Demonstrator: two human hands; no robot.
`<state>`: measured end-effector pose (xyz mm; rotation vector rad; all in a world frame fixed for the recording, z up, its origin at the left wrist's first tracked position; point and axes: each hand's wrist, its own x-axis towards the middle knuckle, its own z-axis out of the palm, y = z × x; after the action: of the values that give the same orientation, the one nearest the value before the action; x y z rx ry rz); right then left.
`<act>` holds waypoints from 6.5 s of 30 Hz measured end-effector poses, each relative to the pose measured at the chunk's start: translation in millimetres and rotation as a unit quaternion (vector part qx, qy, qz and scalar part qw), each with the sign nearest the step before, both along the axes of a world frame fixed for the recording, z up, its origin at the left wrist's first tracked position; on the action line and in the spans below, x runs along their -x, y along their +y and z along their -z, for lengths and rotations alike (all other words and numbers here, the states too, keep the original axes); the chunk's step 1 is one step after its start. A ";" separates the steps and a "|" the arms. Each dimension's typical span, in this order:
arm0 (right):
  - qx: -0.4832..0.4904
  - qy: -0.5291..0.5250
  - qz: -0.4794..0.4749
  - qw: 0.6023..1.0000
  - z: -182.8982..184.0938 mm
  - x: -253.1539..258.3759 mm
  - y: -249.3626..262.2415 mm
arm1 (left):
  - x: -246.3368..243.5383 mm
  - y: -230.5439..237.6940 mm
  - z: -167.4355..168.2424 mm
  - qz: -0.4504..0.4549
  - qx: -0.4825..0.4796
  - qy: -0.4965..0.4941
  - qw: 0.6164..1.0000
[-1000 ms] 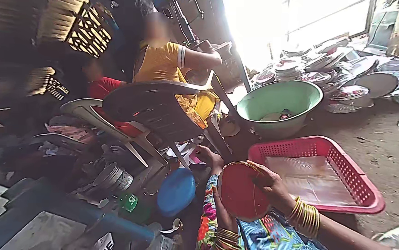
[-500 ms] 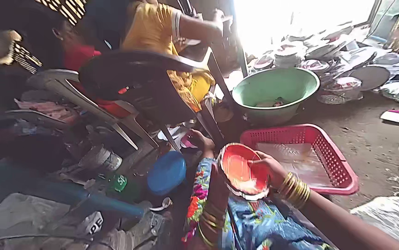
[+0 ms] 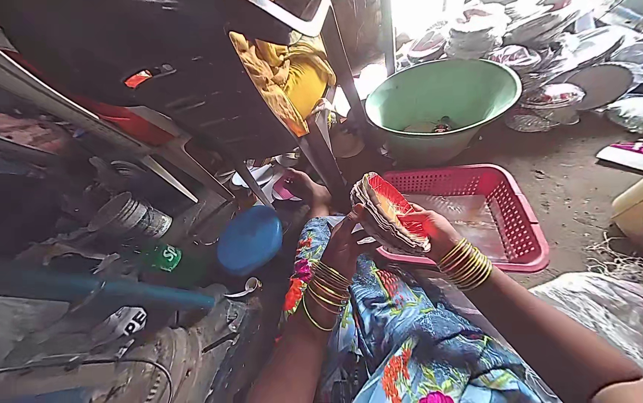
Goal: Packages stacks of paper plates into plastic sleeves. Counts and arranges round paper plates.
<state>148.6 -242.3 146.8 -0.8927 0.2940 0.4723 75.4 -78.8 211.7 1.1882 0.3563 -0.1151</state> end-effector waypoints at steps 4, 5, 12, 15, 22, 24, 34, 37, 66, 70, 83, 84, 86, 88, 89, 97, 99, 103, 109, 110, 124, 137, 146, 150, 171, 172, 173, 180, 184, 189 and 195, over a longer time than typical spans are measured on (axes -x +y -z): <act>-0.012 0.010 0.005 1.000 6.4 -4.7 -3.2 | 1.8 1.4 4.1 0.019 0.019 -0.018 0.999; -0.019 0.009 0.005 1.000 8.7 -5.0 -3.7 | 2.3 0.6 3.4 0.019 0.015 -0.016 1.000; 0.057 -0.167 -0.048 0.983 14.0 4.7 -19.1 | 10.9 11.5 32.3 0.033 0.061 -0.076 0.995; 0.276 -0.315 -0.131 0.898 7.2 -3.9 -38.6 | 21.1 14.2 59.6 0.002 0.140 -0.095 0.986; 0.480 -0.656 -0.288 0.506 -58.4 -12.2 -26.8 | 35.7 7.7 88.8 -0.007 0.147 -0.070 0.987; 0.454 -0.694 -0.367 0.421 -62.4 -9.5 -8.2 | 38.9 4.3 90.6 0.007 0.115 -0.062 0.991; 0.356 -0.683 -0.425 0.476 -55.1 -22.9 -4.7 | 44.5 16.3 100.5 0.038 0.068 -0.009 0.997; 0.393 -0.621 -0.334 0.591 -76.8 -33.1 -43.4 | 41.3 23.5 107.4 0.010 0.078 0.007 0.997; 0.310 -0.290 -0.218 0.879 31.6 -12.2 -27.2 | 33.5 12.8 94.6 -0.052 0.085 -0.030 0.995; 0.240 -0.248 -0.197 0.918 31.5 -10.1 -31.5 | 35.2 10.1 74.6 -0.028 0.081 -0.038 0.996; 0.155 -0.209 -0.184 0.948 31.6 -2.1 -30.6 | 37.7 -4.0 37.2 0.041 -0.035 -0.073 0.996; 0.150 -0.214 -0.177 0.949 32.5 -1.5 -29.2 | 38.0 -4.7 35.2 0.039 -0.040 -0.066 0.996; 0.149 -0.230 -0.161 0.948 35.7 -3.2 -26.7 | 39.6 -4.8 32.4 0.036 -0.053 -0.053 0.997; 0.192 -0.220 -0.149 0.945 29.2 -1.1 -23.4 | 43.9 -4.7 35.8 0.024 -0.063 -0.046 0.997; 0.243 -0.245 -0.142 0.928 25.1 0.6 -21.0 | 45.3 -3.8 38.3 0.015 -0.066 -0.038 0.997; 0.422 -0.469 -0.034 0.775 14.5 34.2 3.0 | 40.3 -5.4 64.9 -0.233 -0.046 -0.026 0.971; 0.409 -0.463 -0.046 0.785 9.3 35.8 3.4 | 40.3 -0.3 70.7 -0.264 -0.060 -0.058 0.961; 0.400 -0.414 -0.089 0.813 8.8 37.2 7.1 | 41.3 1.1 78.7 -0.291 -0.106 -0.068 0.948; 0.459 -0.377 -0.149 0.791 10.1 43.8 7.9 | 46.8 7.9 88.5 -0.274 -0.137 -0.084 0.948; 0.450 -0.376 -0.163 0.793 7.7 41.9 5.9 | 47.2 8.4 86.8 -0.276 -0.140 -0.085 0.947; 0.508 -0.680 0.032 0.528 88.4 64.8 31.1 | 88.2 39.5 153.7 -0.103 -0.241 -0.222 0.939; 0.481 -0.516 -0.272 0.655 56.1 36.1 17.5 | 77.3 46.3 172.3 -0.153 -0.344 -0.214 0.902; 0.453 -0.456 -0.280 0.713 111.2 14.6 30.6 | 63.2 38.8 148.4 -0.137 -0.445 0.013 0.885; 0.432 -0.418 -0.320 0.732 121.4 -4.5 40.6 | 47.4 44.6 144.2 -0.091 -0.457 0.137 0.874; 0.490 -0.256 -0.258 0.792 117.1 44.8 37.9 | 46.3 54.3 156.7 -0.088 -0.439 0.133 0.884; 0.492 -0.254 -0.260 0.791 117.2 43.9 37.8 | 46.2 54.8 157.8 -0.085 -0.445 0.127 0.882; 0.494 -0.254 -0.266 0.788 117.2 42.9 37.8 | 46.0 54.9 157.8 -0.081 -0.450 0.125 0.881; 0.502 -0.254 -0.287 0.775 121.2 38.6 40.5 | 45.8 56.1 157.8 -0.065 -0.463 0.129 0.875; 0.504 -0.247 -0.299 0.772 122.0 36.9 41.5 | 45.5 56.7 158.0 -0.058 -0.466 0.140 0.872; 0.504 -0.246 -0.299 0.772 119.1 37.5 41.5 | 43.3 56.5 158.0 -0.063 -0.464 0.142 0.872; 0.496 -0.258 -0.296 0.775 125.3 34.9 41.8 | 43.0 58.5 160.8 -0.060 -0.464 0.147 0.872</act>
<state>113.8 -200.5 21.6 -2.1436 -0.3211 0.6278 32.3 -20.2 50.8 2.1065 0.8063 -0.0075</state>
